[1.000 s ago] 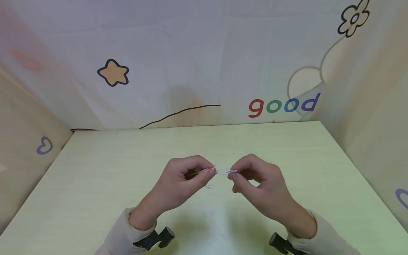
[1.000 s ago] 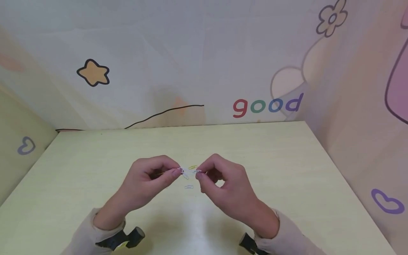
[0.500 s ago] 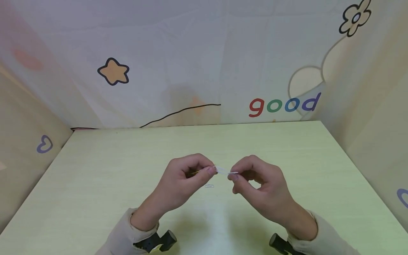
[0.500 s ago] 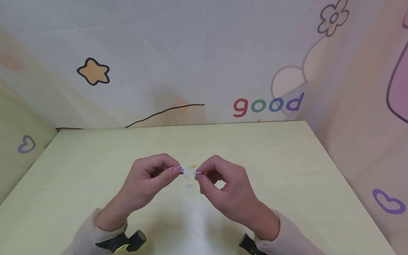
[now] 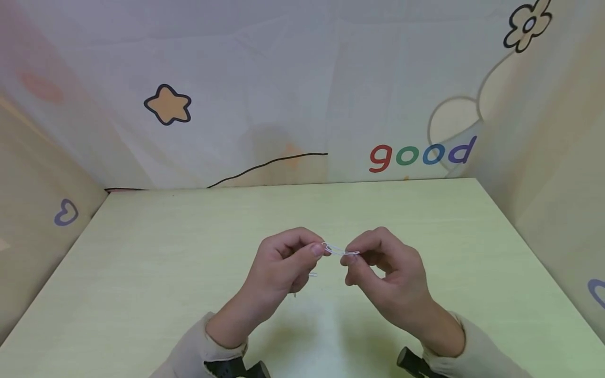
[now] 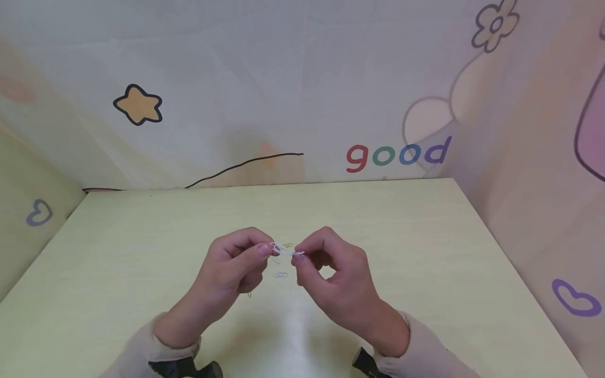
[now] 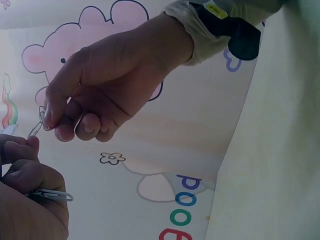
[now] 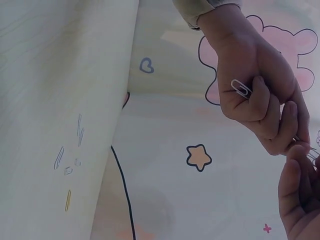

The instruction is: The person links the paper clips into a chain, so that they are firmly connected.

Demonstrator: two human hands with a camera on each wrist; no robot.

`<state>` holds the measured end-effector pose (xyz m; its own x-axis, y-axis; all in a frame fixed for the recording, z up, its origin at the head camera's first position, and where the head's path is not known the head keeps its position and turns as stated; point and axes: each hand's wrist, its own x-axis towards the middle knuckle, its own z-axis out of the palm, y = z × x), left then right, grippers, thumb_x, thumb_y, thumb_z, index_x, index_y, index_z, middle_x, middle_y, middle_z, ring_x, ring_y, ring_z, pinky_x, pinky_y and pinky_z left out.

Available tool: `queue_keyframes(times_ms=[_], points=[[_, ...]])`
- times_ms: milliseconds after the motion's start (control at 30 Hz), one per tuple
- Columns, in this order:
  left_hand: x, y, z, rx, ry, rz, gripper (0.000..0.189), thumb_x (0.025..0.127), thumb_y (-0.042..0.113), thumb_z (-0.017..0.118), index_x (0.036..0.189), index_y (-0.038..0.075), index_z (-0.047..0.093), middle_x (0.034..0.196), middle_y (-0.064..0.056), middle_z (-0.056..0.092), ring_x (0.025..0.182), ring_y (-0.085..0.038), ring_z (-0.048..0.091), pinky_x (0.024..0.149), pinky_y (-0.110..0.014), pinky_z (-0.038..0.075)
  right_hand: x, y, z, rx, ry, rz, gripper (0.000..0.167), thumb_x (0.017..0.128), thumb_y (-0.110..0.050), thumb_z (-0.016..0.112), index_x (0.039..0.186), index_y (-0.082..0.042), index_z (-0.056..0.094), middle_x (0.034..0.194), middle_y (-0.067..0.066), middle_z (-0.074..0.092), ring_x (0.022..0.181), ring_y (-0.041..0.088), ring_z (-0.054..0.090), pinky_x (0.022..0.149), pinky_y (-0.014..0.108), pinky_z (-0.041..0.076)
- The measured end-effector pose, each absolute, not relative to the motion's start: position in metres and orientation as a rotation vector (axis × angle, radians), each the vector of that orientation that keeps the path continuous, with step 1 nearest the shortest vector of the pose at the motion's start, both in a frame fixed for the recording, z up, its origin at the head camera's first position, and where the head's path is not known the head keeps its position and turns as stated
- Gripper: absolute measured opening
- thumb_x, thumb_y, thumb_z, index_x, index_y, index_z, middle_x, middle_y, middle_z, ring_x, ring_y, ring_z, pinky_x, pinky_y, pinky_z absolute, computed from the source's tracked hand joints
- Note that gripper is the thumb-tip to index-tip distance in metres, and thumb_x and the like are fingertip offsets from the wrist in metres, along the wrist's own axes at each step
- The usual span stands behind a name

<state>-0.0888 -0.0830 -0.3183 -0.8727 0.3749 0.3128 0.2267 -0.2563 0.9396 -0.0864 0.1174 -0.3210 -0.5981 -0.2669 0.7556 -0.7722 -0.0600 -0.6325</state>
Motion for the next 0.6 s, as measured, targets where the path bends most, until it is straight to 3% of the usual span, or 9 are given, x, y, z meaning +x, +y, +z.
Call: queue_keyframes(times_ms=[200,433,600], points=[[-0.083,-0.076,-0.322,0.635,1.612,2.341,0.012,0.099,0.010,0.060,0.095,0.014,0.070,0.060,0.002,0.036,0.049,-0.012,0.020,0.044,-0.023,0.018,-0.087,0.113,-0.323,1.116,-1.788,1.689,0.021,0.081,0.021,0.055,0.094,0.005,0.058,0.083,0.010,0.063,0.059,0.014,0.061,0.058,0.025,0.055],[-0.077,-0.076,-0.316,0.769,1.751,2.277,0.018,0.098,0.008,0.060,0.101,-0.009,0.064,0.062,0.000,0.041,0.048,-0.013,0.025,0.043,-0.025,0.021,-0.091,0.115,-0.324,1.128,-1.842,1.580,0.020,0.080,0.017,0.058,0.092,0.002,0.059,0.081,0.007,0.064,0.061,0.011,0.061,0.060,0.024,0.055],[-0.084,-0.083,-0.314,0.753,1.901,2.327,0.013,0.097,0.007,0.062,0.095,-0.005,0.066,0.060,0.000,0.040,0.048,-0.014,0.028,0.044,-0.025,0.022,-0.091,0.117,-0.321,1.136,-1.741,1.624,0.005,0.090,0.010,0.061,0.092,0.009,0.057,0.083,0.011,0.062,0.060,0.012,0.061,0.061,0.022,0.055]])
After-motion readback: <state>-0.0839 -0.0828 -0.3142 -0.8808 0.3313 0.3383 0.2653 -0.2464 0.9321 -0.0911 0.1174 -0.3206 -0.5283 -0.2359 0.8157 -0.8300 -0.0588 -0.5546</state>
